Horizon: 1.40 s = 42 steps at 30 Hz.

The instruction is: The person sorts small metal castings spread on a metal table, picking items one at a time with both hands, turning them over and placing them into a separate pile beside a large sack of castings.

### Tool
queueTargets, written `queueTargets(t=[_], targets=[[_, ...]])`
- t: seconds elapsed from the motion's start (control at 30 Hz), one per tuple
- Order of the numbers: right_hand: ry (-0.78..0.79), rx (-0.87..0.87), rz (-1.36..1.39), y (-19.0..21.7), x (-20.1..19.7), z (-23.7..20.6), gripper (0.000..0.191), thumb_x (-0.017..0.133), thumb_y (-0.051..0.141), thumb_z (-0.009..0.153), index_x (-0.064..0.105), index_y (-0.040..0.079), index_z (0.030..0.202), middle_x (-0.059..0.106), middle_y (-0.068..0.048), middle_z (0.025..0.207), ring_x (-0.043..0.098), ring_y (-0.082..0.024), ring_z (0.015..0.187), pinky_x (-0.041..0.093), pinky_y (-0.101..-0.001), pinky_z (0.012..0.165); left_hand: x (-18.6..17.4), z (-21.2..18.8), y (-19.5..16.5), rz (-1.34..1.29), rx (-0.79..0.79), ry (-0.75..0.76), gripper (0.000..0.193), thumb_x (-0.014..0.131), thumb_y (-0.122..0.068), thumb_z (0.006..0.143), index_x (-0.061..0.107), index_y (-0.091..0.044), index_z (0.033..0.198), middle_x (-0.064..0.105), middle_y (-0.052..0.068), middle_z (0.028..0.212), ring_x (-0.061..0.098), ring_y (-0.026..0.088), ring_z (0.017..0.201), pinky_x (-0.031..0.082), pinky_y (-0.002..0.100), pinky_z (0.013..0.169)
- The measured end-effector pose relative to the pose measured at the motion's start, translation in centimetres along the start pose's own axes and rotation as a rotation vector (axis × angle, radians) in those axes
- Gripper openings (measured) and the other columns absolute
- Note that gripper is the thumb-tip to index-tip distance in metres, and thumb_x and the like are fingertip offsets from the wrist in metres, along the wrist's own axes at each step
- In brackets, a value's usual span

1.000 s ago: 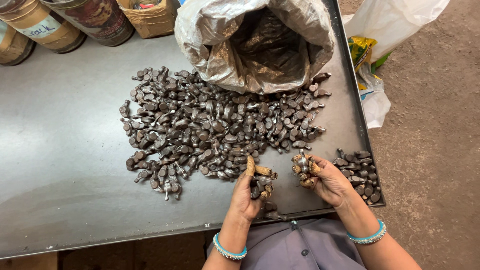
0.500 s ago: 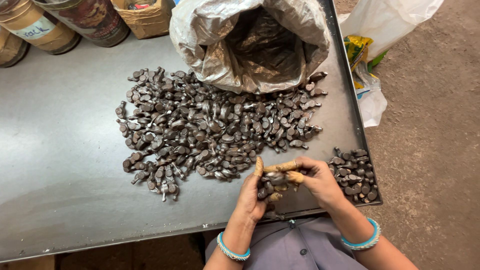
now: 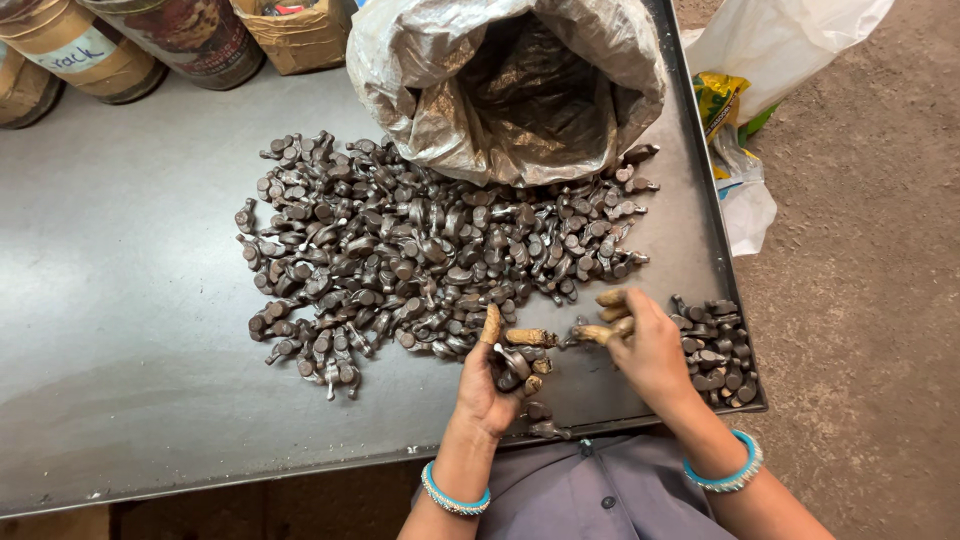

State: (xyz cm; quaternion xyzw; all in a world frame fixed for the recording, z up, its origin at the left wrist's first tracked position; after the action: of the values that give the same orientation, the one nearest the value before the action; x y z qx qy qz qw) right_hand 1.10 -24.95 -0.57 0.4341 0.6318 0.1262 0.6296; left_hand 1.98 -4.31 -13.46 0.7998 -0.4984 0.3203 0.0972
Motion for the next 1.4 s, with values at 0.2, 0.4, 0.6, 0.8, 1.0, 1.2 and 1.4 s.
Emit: queueTargets(t=[0.2,0.4,0.6,0.8,1.0,1.2,1.4], targets=[[0.02,-0.491,-0.164,3.5,0.4,-1.3,0.058,0.078,-0.002,0.066,0.066,0.009,0.122,0.067,-0.011,0.108,0.066,-0.03,0.099,0.056,-0.0409,0.084,0.0,1.2,-0.2,-0.029,0.065,0.185,0.049,0.059,-0.057,0.097,0.072,-0.01,0.099,0.076,0.008,0.084,0.07,0.023,0.069,0.05,0.034,0.055],[0.062,-0.403,-0.089,0.5,2.0,0.1,0.042,0.082,0.005,0.074,0.07,0.011,0.114,0.071,-0.008,0.102,0.069,-0.029,0.097,0.056,-0.0388,0.086,0.6,0.1,-0.3,-0.042,0.073,0.163,0.048,0.058,-0.056,0.099,0.073,-0.01,0.102,0.076,0.009,0.086,0.071,0.024,0.07,0.052,0.034,0.054],[0.356,0.216,1.112,-6.5,4.5,0.6,0.038,0.076,0.009,0.089,0.067,0.0,0.125,0.074,-0.014,0.11,0.069,-0.02,0.093,0.056,-0.0315,0.076,1.6,-0.7,-0.1,-0.041,0.062,0.174,0.05,0.066,-0.056,0.095,0.073,-0.006,0.095,0.077,0.009,0.083,0.069,0.022,0.064,0.05,0.031,0.05],[0.497,0.425,1.49,-8.3,5.4,0.1,0.037,0.07,0.017,0.095,0.063,0.0,0.127,0.076,-0.014,0.108,0.073,-0.021,0.093,0.06,-0.034,0.074,1.9,-0.8,0.3,-0.04,0.053,0.108,0.043,0.071,-0.05,0.092,0.074,-0.007,0.091,0.076,0.008,0.08,0.069,0.021,0.063,0.05,0.032,0.05],[0.508,0.463,1.452,-7.6,5.2,0.0,0.038,0.067,0.017,0.095,0.063,-0.001,0.128,0.076,-0.011,0.106,0.074,-0.02,0.092,0.061,-0.0362,0.073,2.6,-1.4,0.1,-0.031,0.076,0.103,0.043,0.071,-0.049,0.093,0.075,-0.007,0.095,0.076,0.007,0.083,0.07,0.019,0.066,0.05,0.031,0.052],[0.46,0.173,1.038,-2.7,4.3,0.0,0.032,0.066,0.011,0.099,0.071,-0.003,0.128,0.074,-0.011,0.104,0.067,-0.019,0.083,0.057,-0.0336,0.071,3.3,-1.9,0.8,0.045,0.009,0.063,0.053,0.062,-0.056,0.09,0.074,-0.008,0.109,0.076,0.005,0.088,0.072,0.017,0.071,0.056,0.032,0.057],[-0.14,-0.531,0.006,6.2,0.1,2.9,0.049,0.074,-0.006,0.076,0.066,0.008,0.123,0.072,-0.013,0.116,0.061,-0.029,0.103,0.055,-0.0377,0.088,2.9,-1.3,1.2,-0.027,0.015,0.135,0.056,0.069,-0.057,0.092,0.076,-0.005,0.113,0.075,0.005,0.088,0.07,0.018,0.069,0.047,0.026,0.048]])
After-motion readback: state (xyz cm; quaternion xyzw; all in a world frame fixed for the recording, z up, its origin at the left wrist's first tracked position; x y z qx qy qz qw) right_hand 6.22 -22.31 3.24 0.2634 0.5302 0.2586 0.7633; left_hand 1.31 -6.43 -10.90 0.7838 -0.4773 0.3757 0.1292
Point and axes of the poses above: each hand's wrist, its own z-axis towards the middle knuckle, its own x-axis out of the palm, y = z × x, the point moved 7 cm from there along z, towards the middle knuckle
